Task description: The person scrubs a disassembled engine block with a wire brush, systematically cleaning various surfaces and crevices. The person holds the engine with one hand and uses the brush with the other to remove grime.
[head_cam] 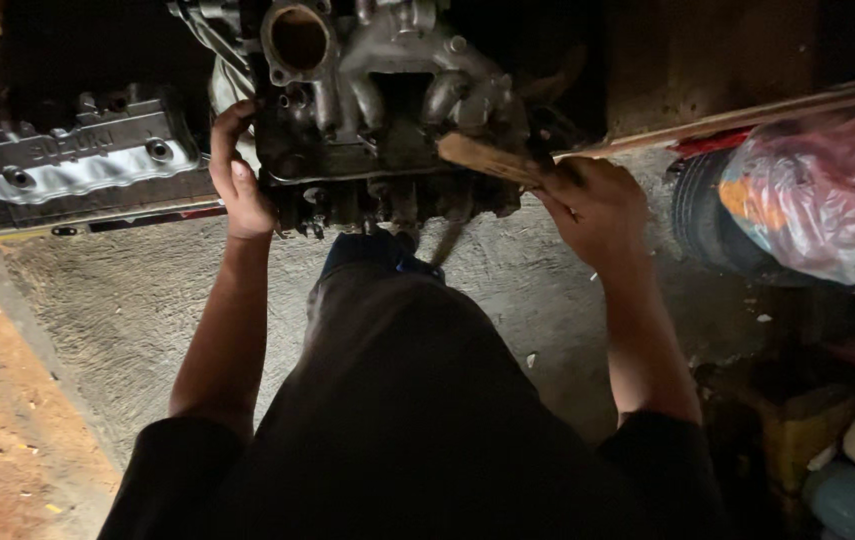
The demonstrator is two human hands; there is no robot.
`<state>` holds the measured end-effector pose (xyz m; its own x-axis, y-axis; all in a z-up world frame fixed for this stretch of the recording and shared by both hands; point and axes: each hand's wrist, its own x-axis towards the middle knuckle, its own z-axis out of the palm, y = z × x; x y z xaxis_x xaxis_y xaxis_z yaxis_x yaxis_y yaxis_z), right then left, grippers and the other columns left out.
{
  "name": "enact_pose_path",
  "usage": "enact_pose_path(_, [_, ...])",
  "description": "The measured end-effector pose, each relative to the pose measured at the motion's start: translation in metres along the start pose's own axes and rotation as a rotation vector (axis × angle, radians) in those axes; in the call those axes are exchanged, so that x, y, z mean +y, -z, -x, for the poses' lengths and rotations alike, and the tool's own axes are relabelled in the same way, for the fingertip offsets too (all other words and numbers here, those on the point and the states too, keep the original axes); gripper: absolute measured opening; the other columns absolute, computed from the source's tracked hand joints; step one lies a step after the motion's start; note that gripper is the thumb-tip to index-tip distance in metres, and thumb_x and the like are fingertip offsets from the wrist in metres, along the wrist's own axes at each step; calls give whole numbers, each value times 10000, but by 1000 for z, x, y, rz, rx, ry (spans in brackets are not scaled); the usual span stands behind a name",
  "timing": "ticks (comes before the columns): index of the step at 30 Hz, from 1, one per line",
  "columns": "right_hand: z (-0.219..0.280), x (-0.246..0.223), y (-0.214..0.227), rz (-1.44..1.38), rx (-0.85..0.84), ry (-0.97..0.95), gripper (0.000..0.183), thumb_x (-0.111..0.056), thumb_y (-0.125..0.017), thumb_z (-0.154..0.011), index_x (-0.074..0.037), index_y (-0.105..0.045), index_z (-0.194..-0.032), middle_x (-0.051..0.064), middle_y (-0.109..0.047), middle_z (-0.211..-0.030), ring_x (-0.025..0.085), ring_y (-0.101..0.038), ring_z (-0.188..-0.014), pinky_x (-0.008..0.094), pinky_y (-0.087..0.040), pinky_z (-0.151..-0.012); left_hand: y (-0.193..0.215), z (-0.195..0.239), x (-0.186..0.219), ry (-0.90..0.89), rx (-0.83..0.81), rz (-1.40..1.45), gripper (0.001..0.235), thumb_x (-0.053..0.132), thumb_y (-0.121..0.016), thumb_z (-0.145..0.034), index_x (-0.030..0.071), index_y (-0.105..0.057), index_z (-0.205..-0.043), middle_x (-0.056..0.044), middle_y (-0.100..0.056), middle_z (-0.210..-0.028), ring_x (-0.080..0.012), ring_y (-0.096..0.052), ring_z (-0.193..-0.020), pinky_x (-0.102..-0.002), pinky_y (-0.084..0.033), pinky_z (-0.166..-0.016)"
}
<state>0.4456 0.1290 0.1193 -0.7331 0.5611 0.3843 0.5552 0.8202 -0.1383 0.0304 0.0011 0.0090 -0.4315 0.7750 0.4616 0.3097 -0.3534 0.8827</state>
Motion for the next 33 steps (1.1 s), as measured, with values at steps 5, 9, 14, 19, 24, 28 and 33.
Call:
enact_pose_path(5, [-15,23,8,71,-242,27,93,-260,-777,-1045,-236,-799,-1133,42,-730,-1022,191,-674,-821,339,-551,-693,-2,3,-2,14,13,2,843,694,-363,-1074,-63,-517,-1413,-187,-604,-1391,-289,-578,-1347,-427,-432,-1205])
enact_pose_path(9, [-23,49,42,334,-315,136,260,-272,-758,-1071,-335,-833,-1312,31,-662,-848,187,-641,-759,336,-532,-645,0,1,0,20,18,12,841,691,-367,-1077,-64,-515,-1417,-189,-604,-1386,-293,-577,-1337,-426,-429,-1199])
enact_pose_path(14, [-17,45,41,181,-146,98,90,-321,-771,-1056,-279,-802,-1128,8,-725,-993,183,-669,-835,350,-546,-694,-1,2,1,3,2,-17,849,701,-357,-1073,-59,-520,-1414,-185,-611,-1372,-284,-590,-1312,-416,-444,-1184])
enact_pose_path(19, [-14,30,5,154,-257,57,177,-209,-772,-1011,-313,-844,-1135,9,-709,-941,164,-665,-783,315,-553,-635,0,2,0,3,16,-15,849,705,-348,-1074,-54,-527,-1410,-181,-595,-1376,-280,-588,-1311,-408,-450,-1182])
enact_pose_path(24, [0,44,30,29,-100,-40,243,-203,-804,-979,-174,-824,-1220,51,-731,-1065,230,-686,-873,392,-561,-728,1,5,-3,-7,32,-30,830,681,-359,-1091,-71,-527,-1400,-187,-588,-1383,-285,-583,-1323,-413,-451,-1182])
enact_pose_path(28, [9,30,32,62,-10,-136,230,-137,-764,-986,-126,-799,-1213,89,-723,-1042,245,-694,-877,383,-566,-753,-1,4,0,4,14,25,826,677,-367,-1082,-71,-512,-1403,-177,-607,-1353,-269,-587,-1288,-398,-447,-1148])
enact_pose_path(33, [6,-1,7,43,-84,-101,61,-96,-760,-999,-135,-806,-991,61,-690,-862,194,-638,-727,364,-505,-615,2,3,1,15,-16,5,827,692,-342,-1084,-51,-520,-1401,-167,-627,-1352,-264,-619,-1271,-403,-484,-1150])
